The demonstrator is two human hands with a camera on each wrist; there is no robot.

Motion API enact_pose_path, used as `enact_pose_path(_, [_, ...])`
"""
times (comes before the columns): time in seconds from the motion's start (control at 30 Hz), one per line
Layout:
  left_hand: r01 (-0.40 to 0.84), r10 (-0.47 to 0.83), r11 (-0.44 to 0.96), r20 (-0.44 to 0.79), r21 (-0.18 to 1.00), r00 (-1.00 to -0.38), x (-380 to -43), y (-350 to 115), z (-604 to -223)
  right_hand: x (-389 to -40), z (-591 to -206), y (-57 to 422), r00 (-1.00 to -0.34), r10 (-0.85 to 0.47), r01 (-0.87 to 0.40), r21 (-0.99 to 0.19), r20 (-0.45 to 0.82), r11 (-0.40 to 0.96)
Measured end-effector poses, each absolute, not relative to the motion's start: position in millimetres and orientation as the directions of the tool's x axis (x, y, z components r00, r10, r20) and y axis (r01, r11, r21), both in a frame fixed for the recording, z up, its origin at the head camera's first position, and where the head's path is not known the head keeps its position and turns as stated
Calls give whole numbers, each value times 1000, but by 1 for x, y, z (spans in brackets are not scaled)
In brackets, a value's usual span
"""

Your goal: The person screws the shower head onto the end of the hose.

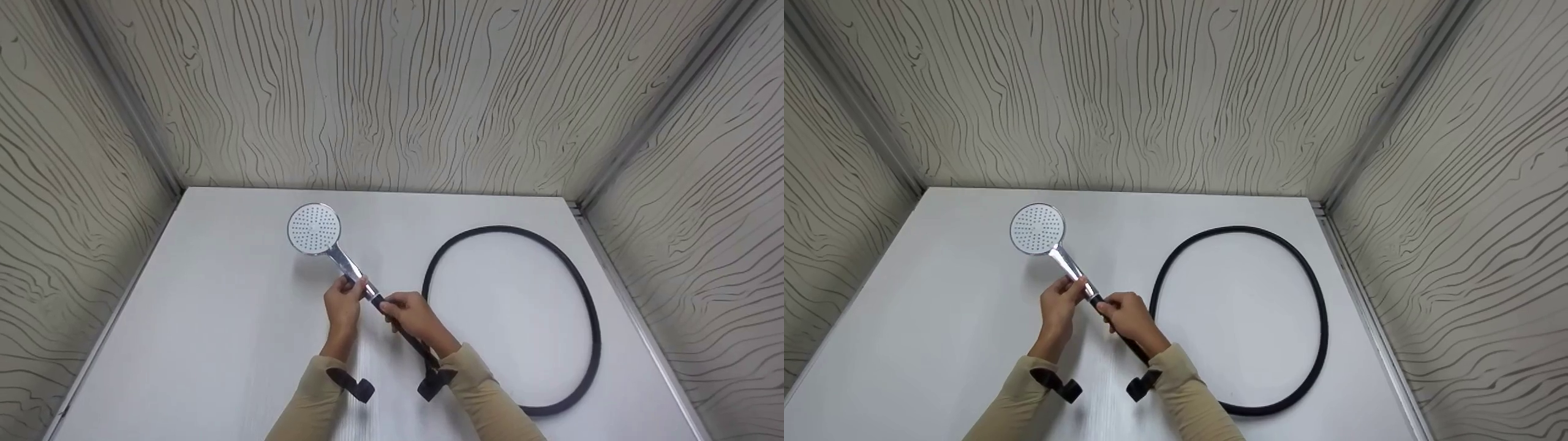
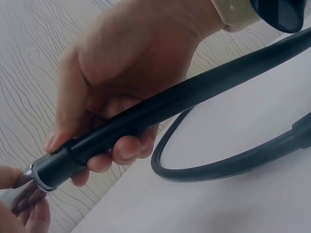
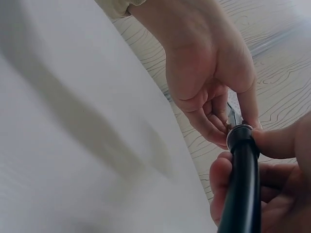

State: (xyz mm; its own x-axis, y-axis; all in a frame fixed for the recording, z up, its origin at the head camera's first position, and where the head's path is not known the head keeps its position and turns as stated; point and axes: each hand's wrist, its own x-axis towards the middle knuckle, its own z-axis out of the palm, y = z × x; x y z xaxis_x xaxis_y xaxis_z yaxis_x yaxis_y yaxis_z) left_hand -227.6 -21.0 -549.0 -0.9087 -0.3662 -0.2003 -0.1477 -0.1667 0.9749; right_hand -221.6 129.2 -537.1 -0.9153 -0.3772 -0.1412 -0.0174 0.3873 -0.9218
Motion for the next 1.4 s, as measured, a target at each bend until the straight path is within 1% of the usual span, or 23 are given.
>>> enact_pose_path(0.07, [-137, -375, -182, -198, 974, -906, -227, -21, -549, -221, -538, 129, -928, -343, 16, -936, -144, 351])
enact_pose_path(0.17, [-128, -390, -198, -198, 972, -899, -226, -20, -549, -220, -539, 127, -944, -298, 32, -939, -141, 341])
enact_pose_path(0.33, [-122, -413, -208, -200, 971, -888, -226, -18, -549, -219, -539, 123, -955, -269, 7, -916, -126, 402])
enact_pose_path(0.43, [-124, -413, -208, -202, 970, -888, -225, -17, -548, -218, -536, 122, -959, -252, 13, -906, -131, 423])
enact_pose_path(0.57, [-126, -407, -204, -202, 971, -891, -225, -16, -548, -216, -534, 121, -968, -231, -15, -889, -102, 458])
enact_pose_path(0.73, [-124, -408, -196, -196, 973, -891, -225, -16, -550, -214, -533, 121, -969, -243, -80, -871, -47, 486])
enact_pose_path(0.87, [-125, -404, -196, -197, 972, -893, -225, -16, -550, -213, -533, 121, -959, -281, -103, -865, -44, 491])
enact_pose_path(1.07, [-111, -405, -212, -191, 971, -894, -224, -16, -548, -212, -530, 121, -942, -325, -86, -870, -88, 485])
enact_pose_path(1.4, [-140, -418, -232, -229, 962, -879, -224, -16, -547, -213, -531, 122, -944, -315, -78, -867, -94, 492])
